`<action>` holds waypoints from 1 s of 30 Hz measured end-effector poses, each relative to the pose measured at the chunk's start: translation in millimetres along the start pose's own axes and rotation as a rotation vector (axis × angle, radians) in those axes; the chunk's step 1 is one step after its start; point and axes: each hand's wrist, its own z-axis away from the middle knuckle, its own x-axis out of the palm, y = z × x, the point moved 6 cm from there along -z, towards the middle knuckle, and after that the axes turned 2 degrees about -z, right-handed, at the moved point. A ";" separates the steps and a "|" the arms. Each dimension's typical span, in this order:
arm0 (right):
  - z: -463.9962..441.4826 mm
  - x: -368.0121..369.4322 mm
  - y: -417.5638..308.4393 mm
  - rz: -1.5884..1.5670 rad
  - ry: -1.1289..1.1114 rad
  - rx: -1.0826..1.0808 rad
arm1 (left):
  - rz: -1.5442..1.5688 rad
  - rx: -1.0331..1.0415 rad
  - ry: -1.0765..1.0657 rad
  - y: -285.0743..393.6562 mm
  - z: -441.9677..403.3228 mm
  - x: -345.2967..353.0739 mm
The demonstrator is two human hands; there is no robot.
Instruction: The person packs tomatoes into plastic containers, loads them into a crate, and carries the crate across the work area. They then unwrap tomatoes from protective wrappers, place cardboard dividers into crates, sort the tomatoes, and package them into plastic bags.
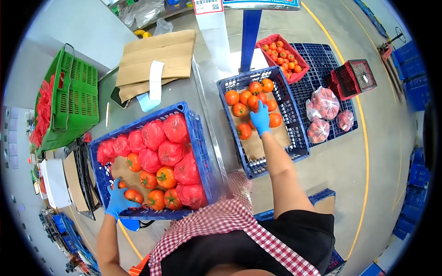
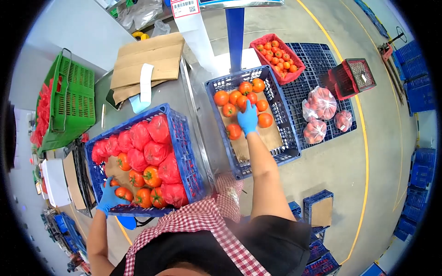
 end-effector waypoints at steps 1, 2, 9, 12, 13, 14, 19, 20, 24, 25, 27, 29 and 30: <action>-10.6 1.7 -11.2 0.069 -0.035 -0.037 | -0.023 -0.085 0.042 6.2 3.4 -8.8; -20.1 9.1 -13.8 0.139 -0.044 -0.067 | 0.231 -0.143 0.090 0.9 2.1 -10.0; -11.5 33.0 -40.1 0.498 -0.149 -0.396 | 0.757 -0.227 0.111 -18.0 1.6 7.7; 18.8 42.6 -3.3 0.222 -0.099 -0.336 | 0.988 -0.271 -0.073 -14.2 0.3 7.5; 25.0 43.7 5.1 0.254 -0.157 -0.299 | 1.040 -0.284 -0.111 -16.3 -1.1 7.8; 34.2 37.7 8.0 0.269 -0.067 -0.319 | 1.089 -0.296 -0.150 -15.7 -2.9 7.3; 108.6 15.5 -1.4 -0.203 -0.067 -0.029 | 0.929 -0.155 -0.181 -9.3 -19.9 7.2; 121.4 20.3 1.3 -0.368 -0.102 0.063 | 0.981 -0.136 -0.188 -3.2 -20.6 9.5; 149.9 9.5 -34.6 -0.804 -0.192 0.248 | 1.540 -0.239 -0.113 9.5 -4.6 15.2; 149.2 4.6 -49.2 -0.820 -0.207 0.207 | 1.563 -0.277 -0.077 3.4 2.3 23.6; 146.7 -12.9 -89.3 -0.792 -0.237 0.104 | 1.668 -0.241 -0.125 4.3 5.6 27.6; 137.8 -19.6 -130.6 -0.797 -0.265 -0.019 | 1.642 -0.170 -0.181 2.2 6.8 29.6; 135.6 -23.3 -151.3 -0.798 -0.278 -0.078 | 1.663 -0.175 -0.165 -6.9 5.9 35.4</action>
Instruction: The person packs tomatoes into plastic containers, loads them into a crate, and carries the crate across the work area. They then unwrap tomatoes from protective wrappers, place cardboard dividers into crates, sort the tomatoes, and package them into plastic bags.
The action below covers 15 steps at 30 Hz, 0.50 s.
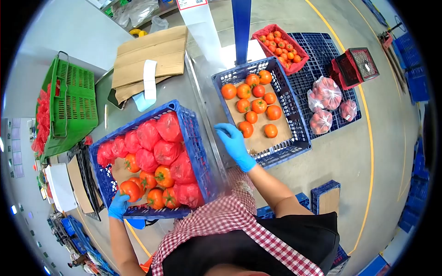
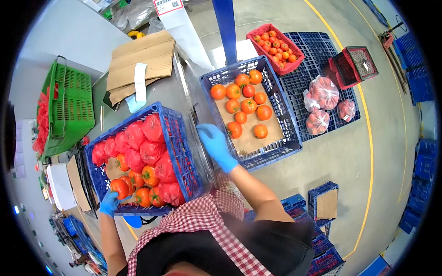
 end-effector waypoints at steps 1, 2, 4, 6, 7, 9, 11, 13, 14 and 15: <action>-3.8 12.8 -21.2 -0.030 -0.062 -0.015 | 0.021 0.008 0.009 -5.5 -3.1 -8.7; -5.9 25.1 -44.1 -0.057 -0.122 -0.033 | 0.043 0.017 0.014 -9.0 -4.5 -13.4; -2.9 48.8 -81.5 -0.158 -0.243 -0.092 | 0.071 0.107 0.075 -10.0 2.6 -9.4; 8.0 75.8 -98.0 -0.415 -0.371 -0.045 | 0.130 0.228 0.155 -14.8 12.0 -8.9; 15.5 90.0 -101.7 -0.494 -0.482 0.031 | 0.203 0.291 0.142 -12.5 17.8 -2.2; 29.9 113.1 -110.2 -0.648 -0.707 0.182 | 0.245 0.485 0.103 8.2 24.3 15.6; 40.3 121.7 -127.6 -0.734 -0.761 0.396 | 0.301 0.624 0.040 39.5 34.1 43.9; 52.4 136.4 -124.0 -0.804 -0.817 0.481 | 0.044 0.487 0.346 76.1 31.6 90.5; 51.6 135.1 -129.4 -0.866 -0.802 0.506 | -0.214 0.510 0.138 115.7 47.2 179.2; 48.5 128.9 -139.6 -0.929 -0.781 0.527 | -0.533 0.720 -0.011 151.6 47.5 247.0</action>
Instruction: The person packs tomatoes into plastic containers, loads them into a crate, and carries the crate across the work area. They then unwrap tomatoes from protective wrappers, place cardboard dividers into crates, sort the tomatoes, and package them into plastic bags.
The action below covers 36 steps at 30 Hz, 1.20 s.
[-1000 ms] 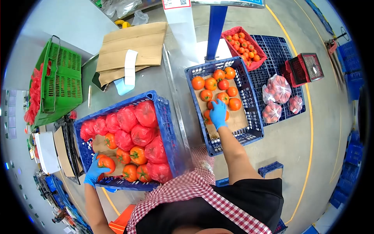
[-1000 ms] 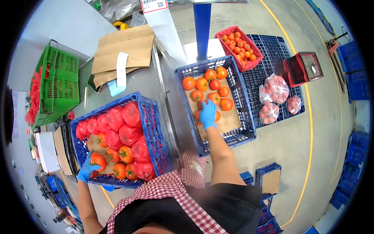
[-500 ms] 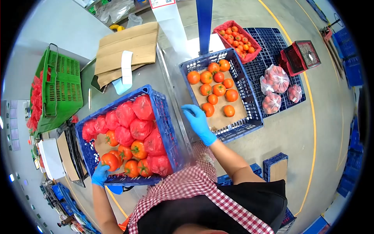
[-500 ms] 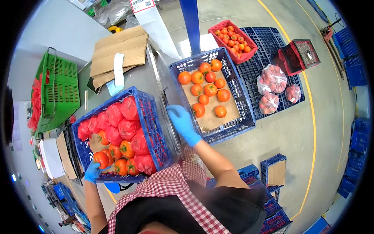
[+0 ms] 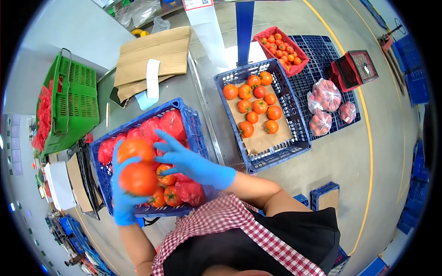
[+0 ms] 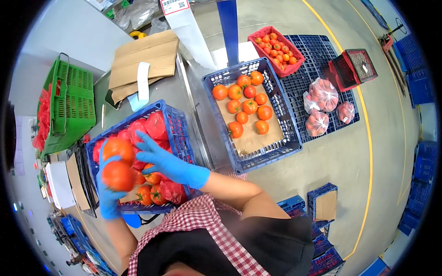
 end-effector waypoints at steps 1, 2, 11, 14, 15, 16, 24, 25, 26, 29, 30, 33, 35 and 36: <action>5.3 2.9 -9.5 -0.067 0.007 -0.013 | -0.497 0.207 -0.067 19.0 -18.2 23.4; 13.3 -1.8 -25.1 -0.138 0.052 -0.138 | -0.600 0.298 -0.080 26.0 -33.2 52.1; 98.9 -254.7 -105.8 -0.312 0.332 -0.604 | -0.472 0.319 -0.152 9.5 -50.0 133.0; 127.5 -347.6 -136.9 -0.083 0.557 -0.763 | -0.504 0.134 0.120 -42.4 -36.2 73.4; 133.3 -373.5 -138.3 -0.141 0.575 -0.738 | -0.528 0.072 0.201 -61.8 -27.4 52.0; 136.5 -388.5 -143.2 -0.088 0.639 -0.762 | -0.485 0.006 0.257 -76.0 -17.4 34.3; 179.6 -421.7 -43.1 -0.061 1.273 -0.459 | -0.794 -0.204 0.333 -170.4 52.9 -49.0; 187.7 -431.0 -26.6 -0.018 1.280 -0.447 | -0.838 -0.266 0.327 -179.4 60.1 -57.0; 197.8 -429.8 -17.8 0.035 1.330 -0.391 | -0.596 -0.277 0.235 -196.1 61.7 -61.6; 180.3 -358.7 -21.5 0.280 1.327 -0.441 | -0.460 -0.236 0.137 -212.7 65.4 -48.7; 163.0 -322.9 -34.9 0.370 1.243 -0.490 | -0.376 -0.246 0.187 -207.2 61.3 -41.9; 98.8 -198.0 -67.9 0.715 0.941 -0.618 | -0.372 -0.253 0.188 -204.2 54.3 -39.5; 50.6 -86.6 -66.1 0.917 0.686 -0.556 | -0.319 -0.348 0.109 -195.3 55.5 -41.6; 19.6 -59.5 -37.1 1.089 0.534 -0.499 | -0.256 -0.278 0.144 -203.5 60.7 -59.2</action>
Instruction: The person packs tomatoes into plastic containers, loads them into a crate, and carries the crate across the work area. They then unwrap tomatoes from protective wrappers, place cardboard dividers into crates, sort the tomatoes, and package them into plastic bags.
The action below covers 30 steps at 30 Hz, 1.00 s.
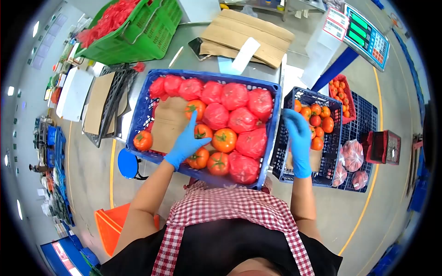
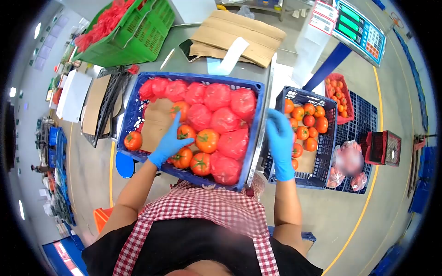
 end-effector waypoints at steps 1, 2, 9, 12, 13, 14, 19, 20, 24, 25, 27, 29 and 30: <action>-0.1 36.4 -26.8 0.196 -0.182 -0.085 | -0.044 0.020 0.034 -3.5 -1.3 -11.2; -1.6 69.7 -43.5 0.416 -0.359 -0.195 | -0.088 0.048 0.069 -6.8 -9.6 -24.8; -2.8 162.4 -14.5 1.338 -0.403 -0.197 | -0.777 0.667 0.072 75.6 -39.8 -5.2; 8.2 166.6 -6.3 1.330 -0.221 -0.244 | -0.792 0.454 0.010 78.9 -64.1 10.9; 11.0 165.4 -5.8 1.269 -0.174 -0.226 | -0.820 0.542 -0.038 80.5 -60.2 10.3; 8.6 162.6 -0.7 1.214 -0.139 -0.126 | -0.780 0.641 -0.026 75.0 -58.5 8.5; 6.4 162.3 10.8 1.016 -0.208 0.003 | -0.560 0.604 -0.138 45.5 -50.5 -20.3; 10.3 164.2 11.9 1.006 -0.164 -0.118 | -0.596 0.533 -0.133 36.5 -48.3 -29.7; 13.0 172.8 5.5 0.988 -0.091 -0.094 | -0.404 0.678 -0.178 27.5 -30.5 -27.5; 14.3 174.9 -0.1 1.007 -0.137 -0.206 | -0.245 0.811 -0.198 30.1 -28.2 -25.6; 16.8 174.3 -13.0 1.051 -0.241 -0.436 | -0.190 0.776 -0.260 16.9 -31.2 -18.6; 15.7 173.7 -17.6 0.975 -0.207 -0.535 | 0.188 0.496 -0.320 -14.0 -46.8 -10.2; 9.7 163.1 -7.8 0.854 -0.127 -0.415 | 0.294 0.268 -0.277 -12.7 -54.8 -22.7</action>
